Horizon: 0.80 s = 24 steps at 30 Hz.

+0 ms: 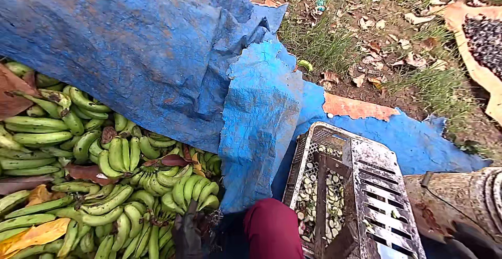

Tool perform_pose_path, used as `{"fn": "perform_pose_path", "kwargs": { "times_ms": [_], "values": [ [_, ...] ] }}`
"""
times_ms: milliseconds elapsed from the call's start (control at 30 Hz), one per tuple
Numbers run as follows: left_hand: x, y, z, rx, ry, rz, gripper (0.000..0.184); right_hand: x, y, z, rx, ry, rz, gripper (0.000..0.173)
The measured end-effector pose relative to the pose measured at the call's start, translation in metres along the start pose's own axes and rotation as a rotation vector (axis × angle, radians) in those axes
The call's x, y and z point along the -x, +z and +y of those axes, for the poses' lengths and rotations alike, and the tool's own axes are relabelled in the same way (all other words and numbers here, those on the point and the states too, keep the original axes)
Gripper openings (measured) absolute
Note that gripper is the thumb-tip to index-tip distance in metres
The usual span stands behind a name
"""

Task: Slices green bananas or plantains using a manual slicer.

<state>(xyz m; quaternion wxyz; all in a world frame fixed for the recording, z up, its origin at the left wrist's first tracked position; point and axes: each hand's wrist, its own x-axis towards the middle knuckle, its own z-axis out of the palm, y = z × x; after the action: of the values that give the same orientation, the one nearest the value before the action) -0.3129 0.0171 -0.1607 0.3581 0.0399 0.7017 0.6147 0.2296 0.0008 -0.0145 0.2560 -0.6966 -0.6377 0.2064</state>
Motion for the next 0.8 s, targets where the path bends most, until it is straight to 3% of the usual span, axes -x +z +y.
{"fn": "perform_pose_path", "kwargs": {
  "times_ms": [33, 100, 167, 233, 333, 433, 500, 633, 733, 800],
  "values": [
    [0.006, -0.004, 0.028, 0.003, 0.081, -0.021, 0.017, -0.003, 0.007, -0.007, -0.107, -0.039, -0.012, 0.062],
    [0.02, -0.01, 0.083, -0.021, 0.228, -0.134, 0.017, -0.017, 0.023, -0.027, -0.293, -0.17, -0.058, 0.101],
    [0.04, -0.005, 0.133, -0.044, 0.359, -0.27, 0.017, -0.032, 0.036, -0.056, -0.408, -0.353, -0.113, 0.125],
    [0.07, 0.007, 0.175, -0.027, 0.459, -0.484, 0.021, -0.041, 0.042, -0.094, -0.415, -0.513, -0.148, 0.13],
    [0.117, 0.042, 0.203, 0.034, 0.502, -0.958, 0.022, -0.042, 0.05, -0.132, -0.351, -0.681, -0.134, 0.132],
    [0.16, 0.104, 0.188, 0.032, 0.398, -1.481, 0.015, -0.037, 0.048, -0.145, -0.356, -0.782, -0.032, 0.136],
    [0.191, 0.141, 0.161, -0.017, 0.294, -1.707, 0.016, -0.023, 0.039, -0.13, -0.459, -0.734, 0.017, 0.14],
    [0.247, 0.19, 0.122, -0.23, 0.136, -1.839, 0.014, 0.02, 0.01, -0.068, -0.443, -0.553, 0.163, 0.14],
    [0.279, 0.218, 0.102, -0.414, 0.077, -1.972, 0.012, 0.044, -0.016, -0.04, -0.488, -0.437, 0.133, 0.138],
    [0.302, 0.23, 0.083, -0.469, 0.045, -1.913, 0.015, 0.049, -0.021, -0.021, -0.605, -0.301, 0.16, 0.134]
  ]
}}
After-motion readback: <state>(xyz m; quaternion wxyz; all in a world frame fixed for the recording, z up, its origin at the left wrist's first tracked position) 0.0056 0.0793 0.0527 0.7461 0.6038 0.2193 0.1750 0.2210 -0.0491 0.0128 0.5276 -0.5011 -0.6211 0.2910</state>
